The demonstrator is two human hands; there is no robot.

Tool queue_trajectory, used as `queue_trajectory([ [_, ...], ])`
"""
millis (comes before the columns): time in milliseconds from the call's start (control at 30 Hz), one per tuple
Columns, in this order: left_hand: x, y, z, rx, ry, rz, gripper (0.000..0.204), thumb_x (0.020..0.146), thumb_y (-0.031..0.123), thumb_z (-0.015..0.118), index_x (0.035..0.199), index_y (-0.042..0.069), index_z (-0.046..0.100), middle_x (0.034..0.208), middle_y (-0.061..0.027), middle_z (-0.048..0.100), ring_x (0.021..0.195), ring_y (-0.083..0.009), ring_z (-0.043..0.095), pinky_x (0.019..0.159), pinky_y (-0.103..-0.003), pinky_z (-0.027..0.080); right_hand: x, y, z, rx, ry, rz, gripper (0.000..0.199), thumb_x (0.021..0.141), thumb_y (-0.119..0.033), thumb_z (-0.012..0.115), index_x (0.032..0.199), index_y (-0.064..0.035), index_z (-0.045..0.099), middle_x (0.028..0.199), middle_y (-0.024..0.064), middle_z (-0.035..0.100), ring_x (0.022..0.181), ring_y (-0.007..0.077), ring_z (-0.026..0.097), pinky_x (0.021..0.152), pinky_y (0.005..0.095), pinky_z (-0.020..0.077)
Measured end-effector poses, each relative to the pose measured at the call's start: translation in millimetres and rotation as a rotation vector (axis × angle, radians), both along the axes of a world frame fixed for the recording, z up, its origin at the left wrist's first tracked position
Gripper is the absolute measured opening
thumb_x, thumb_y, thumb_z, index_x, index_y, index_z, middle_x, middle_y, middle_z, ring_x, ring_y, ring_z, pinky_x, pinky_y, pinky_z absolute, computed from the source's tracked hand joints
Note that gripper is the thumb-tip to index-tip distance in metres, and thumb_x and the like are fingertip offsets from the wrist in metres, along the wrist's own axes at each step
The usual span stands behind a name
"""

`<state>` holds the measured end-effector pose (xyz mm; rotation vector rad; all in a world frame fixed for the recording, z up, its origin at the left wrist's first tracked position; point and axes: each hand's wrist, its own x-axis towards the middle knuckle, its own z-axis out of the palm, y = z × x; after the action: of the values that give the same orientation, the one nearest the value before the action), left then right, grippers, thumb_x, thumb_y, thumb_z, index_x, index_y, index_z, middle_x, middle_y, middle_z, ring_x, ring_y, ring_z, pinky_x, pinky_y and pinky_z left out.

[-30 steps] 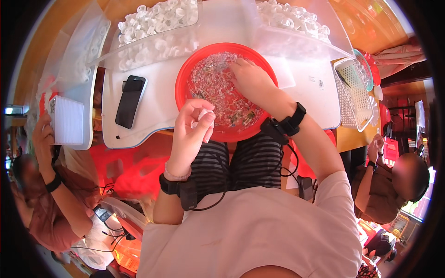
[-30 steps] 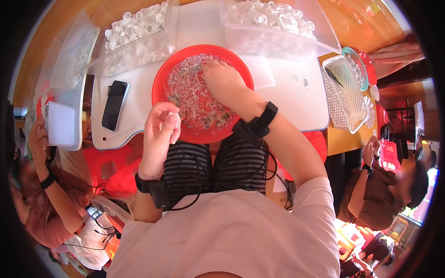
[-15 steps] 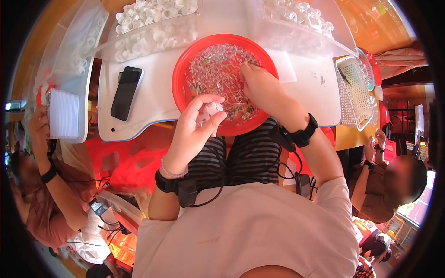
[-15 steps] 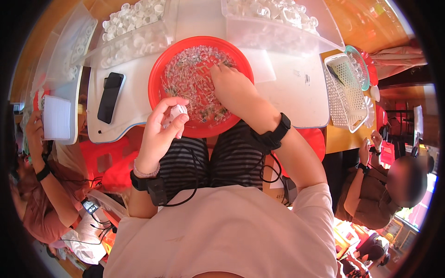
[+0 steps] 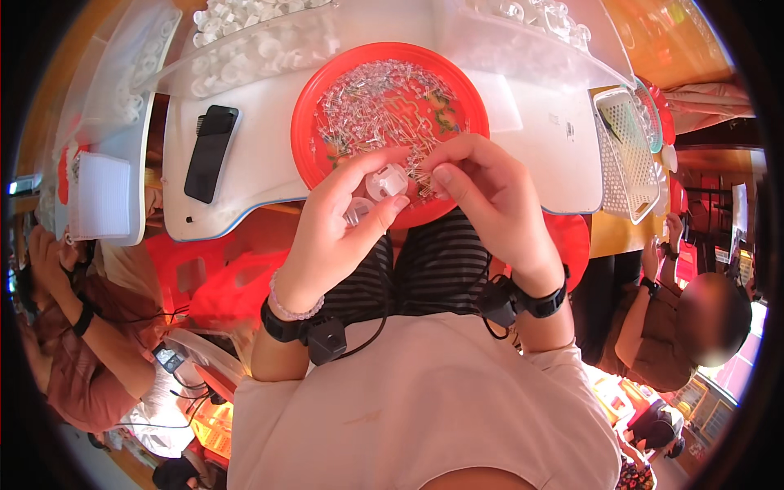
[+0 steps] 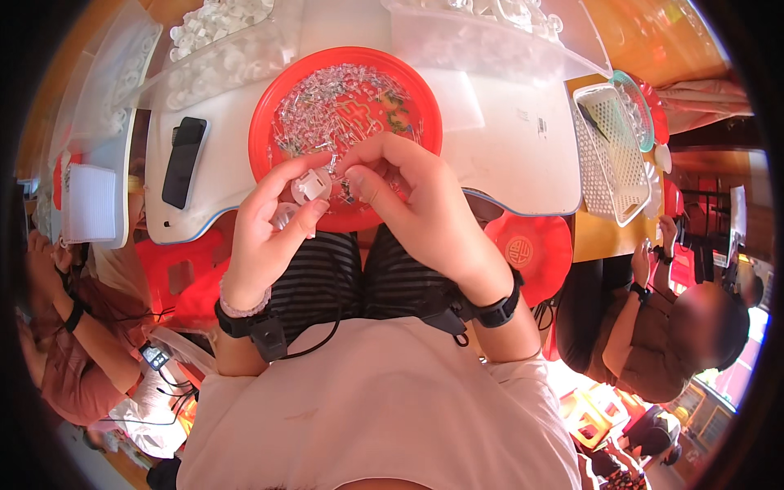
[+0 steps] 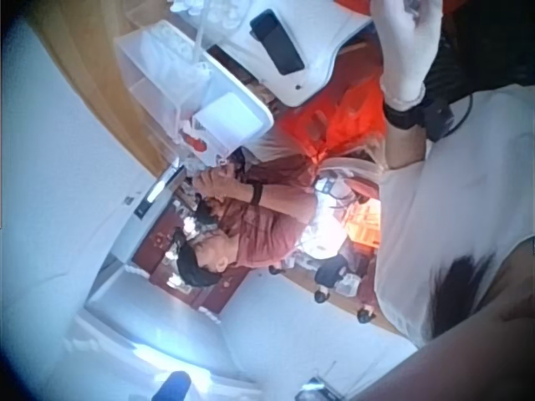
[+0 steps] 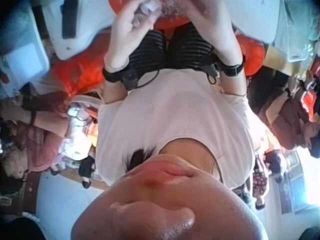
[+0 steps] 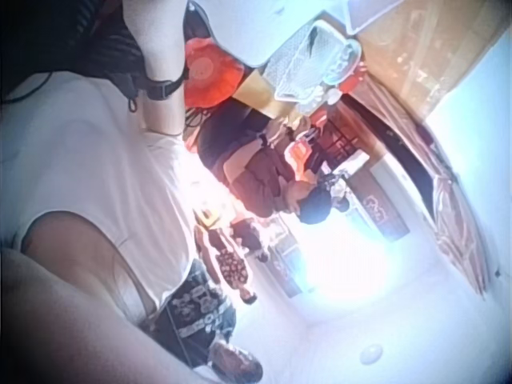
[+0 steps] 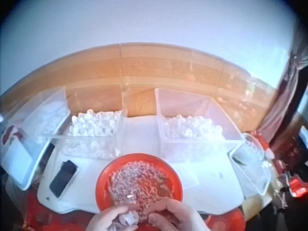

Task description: Assembling small white plastic components by hand.

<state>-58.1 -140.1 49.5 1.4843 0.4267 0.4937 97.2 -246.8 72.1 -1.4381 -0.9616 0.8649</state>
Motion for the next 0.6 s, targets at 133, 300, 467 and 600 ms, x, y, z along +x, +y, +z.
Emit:
queue_trajectory([
  [133,0,2,6,0.186,0.054,-0.021,0.04,0.081,-0.002,0.06,0.12,0.002,0.055,0.098,-0.0075,0.057,0.09,-0.0166,0.055,0.08,-0.028,0.045,-9,-5,4,0.113,-0.077,-0.026,0.014,0.087,0.003,0.055,0.101,0.0013,0.058,0.089,0.0065,0.064,0.08,0.0122,0.062,0.07,0.0247,0.0497],
  [300,0,3,12,0.319,-0.009,-0.045,0.045,0.074,-0.005,0.059,0.119,0.003,0.056,0.091,-0.0083,0.054,0.084,-0.0206,0.052,0.077,-0.03,0.043,-17,-8,2,0.194,-0.124,-0.026,0.015,0.084,0.007,0.057,0.097,0.0011,0.057,0.09,0.0085,0.064,0.081,0.0171,0.064,0.069,0.0265,0.0521],
  [467,-1,3,19,0.317,-0.036,-0.099,0.044,0.074,-0.004,0.058,0.117,0.002,0.056,0.089,-0.008,0.054,0.082,-0.02,0.052,0.075,-0.029,0.043,-17,-9,2,0.27,-0.273,-0.023,0.016,0.081,0.009,0.059,0.094,0.0012,0.056,0.09,0.0094,0.061,0.079,0.021,0.063,0.068,0.0277,0.0518],
  [600,-2,5,25,0.347,-0.023,-0.134,0.04,0.075,-0.003,0.059,0.115,0.001,0.057,0.089,-0.0073,0.054,0.081,-0.0192,0.053,0.071,-0.028,0.044,-16,-9,5,0.279,-0.315,-0.009,0.016,0.081,0.009,0.059,0.094,0.0012,0.056,0.09,0.0095,0.061,0.078,0.0216,0.063,0.067,0.0284,0.0512],
])
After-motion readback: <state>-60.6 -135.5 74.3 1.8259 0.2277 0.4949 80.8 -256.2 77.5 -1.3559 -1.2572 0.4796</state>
